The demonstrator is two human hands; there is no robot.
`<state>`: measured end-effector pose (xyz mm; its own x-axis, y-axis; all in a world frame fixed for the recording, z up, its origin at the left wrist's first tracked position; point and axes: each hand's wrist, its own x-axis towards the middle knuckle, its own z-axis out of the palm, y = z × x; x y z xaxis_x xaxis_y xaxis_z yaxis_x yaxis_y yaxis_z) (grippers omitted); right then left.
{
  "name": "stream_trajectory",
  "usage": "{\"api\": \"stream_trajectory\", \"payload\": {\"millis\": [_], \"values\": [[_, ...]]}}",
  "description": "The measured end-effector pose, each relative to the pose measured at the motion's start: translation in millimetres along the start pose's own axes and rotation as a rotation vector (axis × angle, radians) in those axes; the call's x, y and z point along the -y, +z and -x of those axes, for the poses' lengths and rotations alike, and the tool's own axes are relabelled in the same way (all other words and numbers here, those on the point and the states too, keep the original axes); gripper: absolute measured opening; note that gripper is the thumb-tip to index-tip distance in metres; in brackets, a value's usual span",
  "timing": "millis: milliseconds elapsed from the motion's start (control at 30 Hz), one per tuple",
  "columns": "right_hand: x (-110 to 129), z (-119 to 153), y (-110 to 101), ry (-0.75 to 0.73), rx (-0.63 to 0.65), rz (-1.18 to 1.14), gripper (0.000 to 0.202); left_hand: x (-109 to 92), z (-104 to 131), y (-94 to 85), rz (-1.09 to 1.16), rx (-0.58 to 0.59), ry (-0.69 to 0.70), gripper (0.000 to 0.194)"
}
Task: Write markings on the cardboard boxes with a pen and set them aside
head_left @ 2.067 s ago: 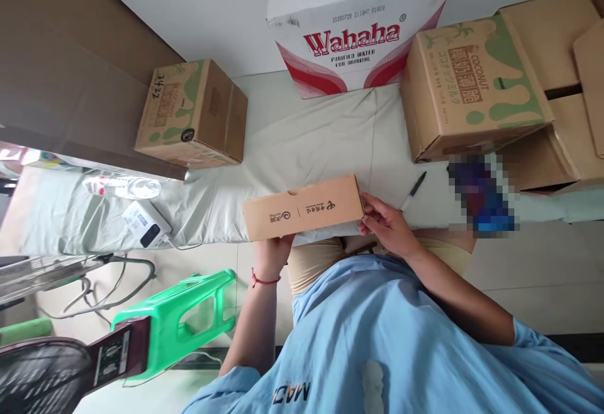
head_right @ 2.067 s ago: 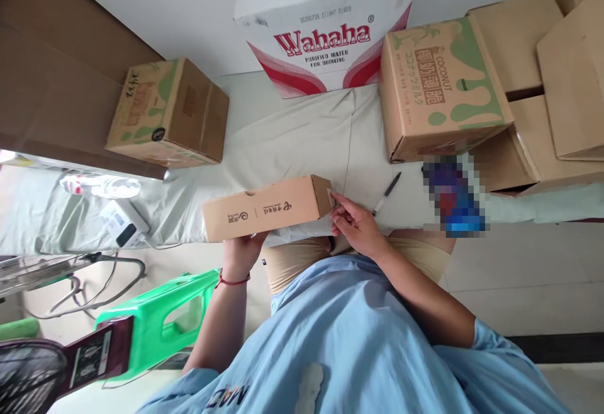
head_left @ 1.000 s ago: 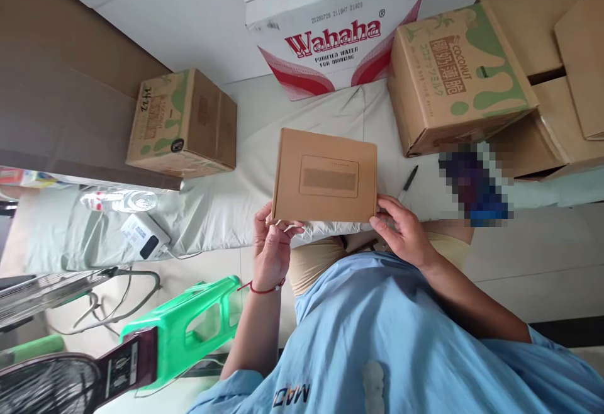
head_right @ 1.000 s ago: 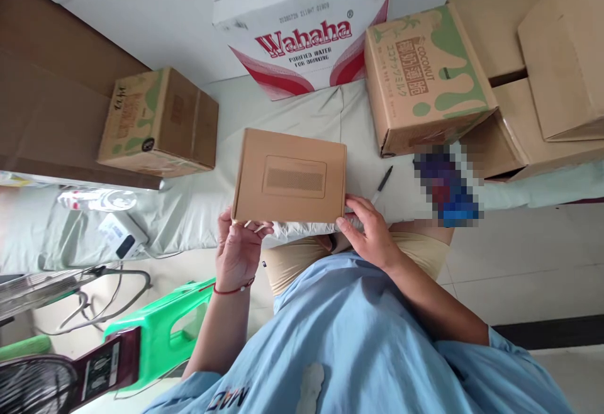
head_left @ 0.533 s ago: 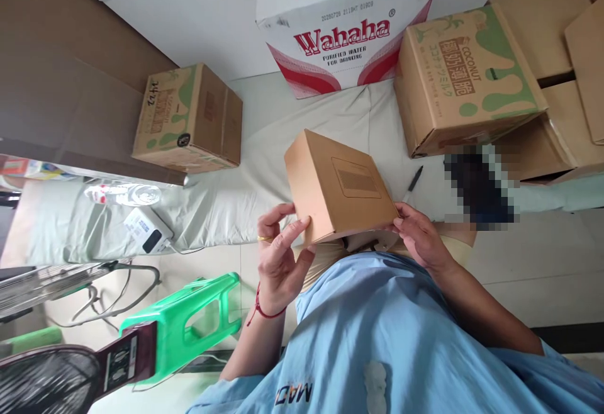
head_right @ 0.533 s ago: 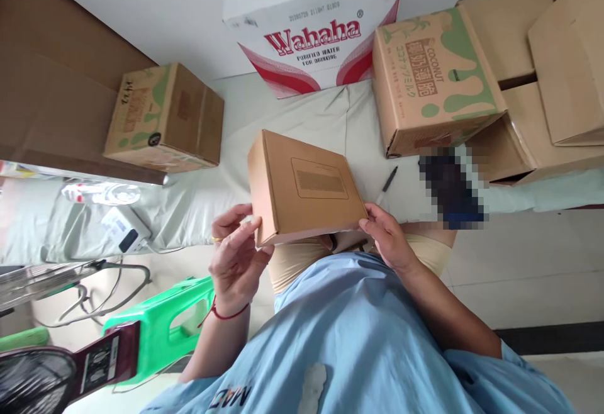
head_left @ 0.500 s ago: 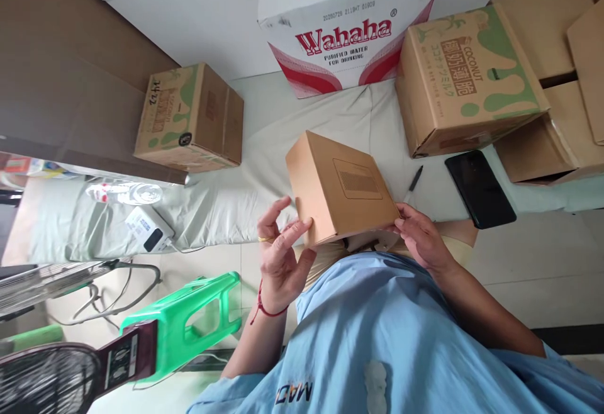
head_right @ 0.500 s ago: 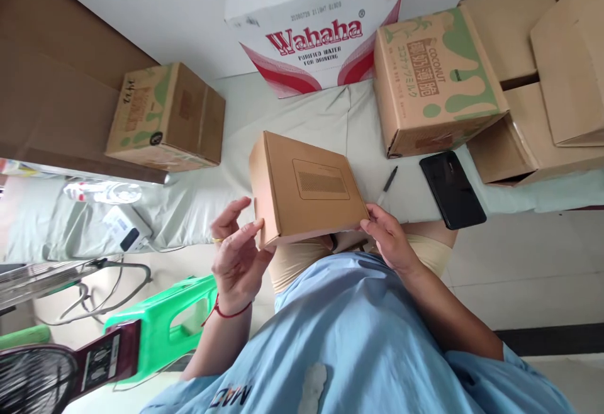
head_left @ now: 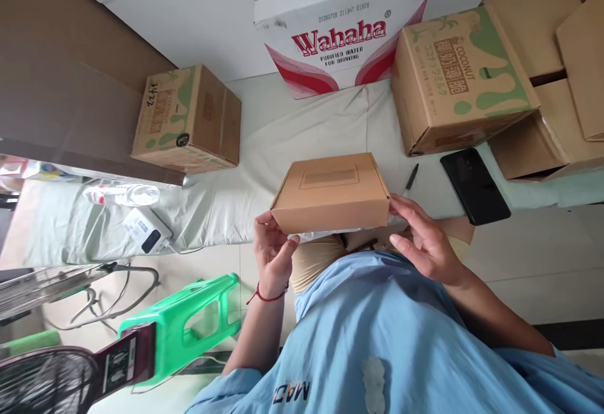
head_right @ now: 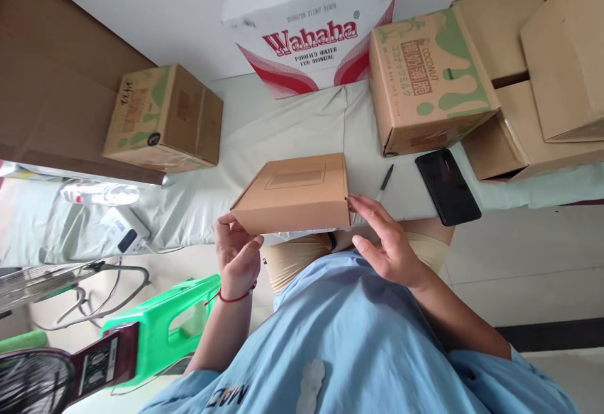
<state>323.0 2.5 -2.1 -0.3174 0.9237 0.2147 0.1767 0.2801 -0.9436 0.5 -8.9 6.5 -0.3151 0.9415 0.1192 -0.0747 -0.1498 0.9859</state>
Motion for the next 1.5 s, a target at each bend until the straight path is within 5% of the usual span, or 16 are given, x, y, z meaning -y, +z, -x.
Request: {"api": "stream_trajectory", "payload": {"millis": [200,333,500,633,733,900,1033,1267,1367,1500], "values": [[28,-14,-1,-0.339,0.115,0.166,0.080,-8,-7,-10.7,0.084,-0.180,-0.138,0.045],[35,-17,7,-0.438,0.113,0.113,0.080,-11,-12,-19.3,0.054,-0.246,-0.115,0.042],[26,-14,6,-0.149,0.116,0.016,0.078,-17,-9,-24.8,0.053,-0.284,-0.105,0.049],[5,-19,5,0.106,0.069,-0.089,0.069,-21,-5,-20.4,-0.023,-0.203,-0.132,0.037],[-8,-25,11,0.165,0.021,-0.245,0.074,-9,-5,-13.6,-0.062,-0.161,-0.150,0.031],[-17,-20,24,0.246,0.020,-0.390,0.085,26,-2,-5.9,-0.065,-0.124,-0.266,0.047],[-20,-14,22,0.291,0.021,-0.425,0.082,22,4,-9.7,0.063,-0.100,-0.355,0.052],[-30,-20,10,0.394,-0.112,-0.437,0.080,-31,18,-9.6,-0.022,0.211,0.000,0.054],[-31,-18,12,0.438,-0.119,-0.440,0.080,-31,21,4.3,-0.083,0.363,0.110,0.052],[-26,-10,14,0.404,-0.131,-0.424,0.087,-20,17,12.4,-0.119,0.305,0.178,0.063]]}}
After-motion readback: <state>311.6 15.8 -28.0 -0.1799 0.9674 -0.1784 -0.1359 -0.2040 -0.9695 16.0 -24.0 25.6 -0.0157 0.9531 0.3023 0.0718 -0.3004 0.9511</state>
